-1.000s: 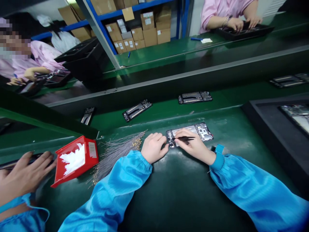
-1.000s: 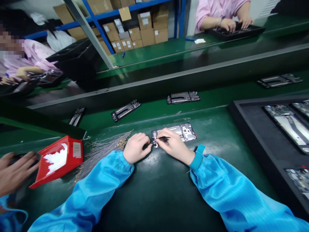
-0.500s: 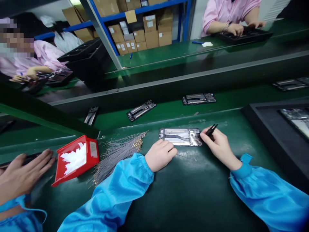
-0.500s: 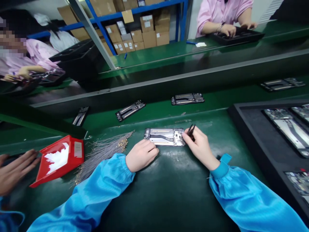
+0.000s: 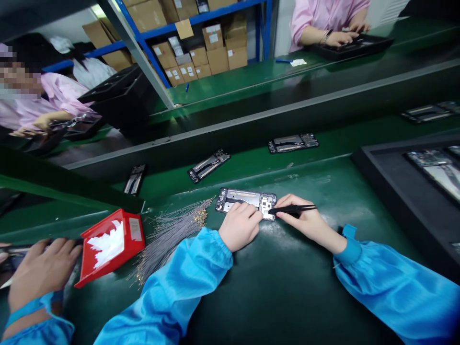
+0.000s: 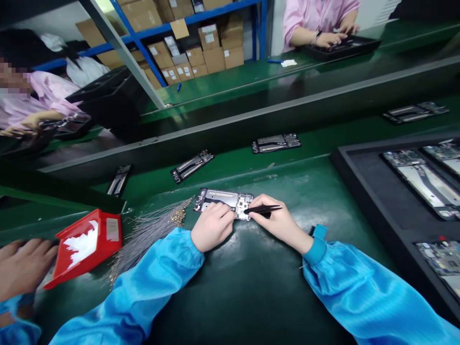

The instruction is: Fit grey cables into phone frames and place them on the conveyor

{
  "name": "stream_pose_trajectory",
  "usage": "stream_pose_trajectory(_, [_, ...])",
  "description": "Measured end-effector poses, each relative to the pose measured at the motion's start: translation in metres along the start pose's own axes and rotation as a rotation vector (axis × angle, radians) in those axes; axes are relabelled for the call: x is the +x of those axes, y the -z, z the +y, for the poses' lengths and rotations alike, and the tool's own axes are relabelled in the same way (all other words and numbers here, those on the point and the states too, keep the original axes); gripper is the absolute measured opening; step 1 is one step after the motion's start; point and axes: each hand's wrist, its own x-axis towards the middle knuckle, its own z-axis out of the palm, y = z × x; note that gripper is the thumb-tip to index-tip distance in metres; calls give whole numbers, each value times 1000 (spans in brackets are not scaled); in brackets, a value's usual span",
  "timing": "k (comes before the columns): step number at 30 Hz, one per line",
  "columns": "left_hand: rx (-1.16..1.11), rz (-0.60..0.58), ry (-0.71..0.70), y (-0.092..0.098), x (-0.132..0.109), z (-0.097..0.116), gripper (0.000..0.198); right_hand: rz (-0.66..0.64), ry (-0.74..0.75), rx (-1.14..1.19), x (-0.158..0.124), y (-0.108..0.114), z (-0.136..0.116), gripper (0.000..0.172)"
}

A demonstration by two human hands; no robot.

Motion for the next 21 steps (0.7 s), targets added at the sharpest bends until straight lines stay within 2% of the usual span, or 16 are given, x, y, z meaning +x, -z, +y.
stream_pose_trajectory(5, [-15, 10, 1, -5, -1, 1, 14, 2, -22, -31, 0, 0, -3, 17])
stream_pose_trajectory(10, [-30, 3, -12, -6, -3, 0, 15, -35, -67, -30, 0, 0, -2, 4])
stream_pose_trajectory(21, [-28, 15, -16, -5, -3, 1, 16, -59, -92, -14, -1, 1, 1, 10])
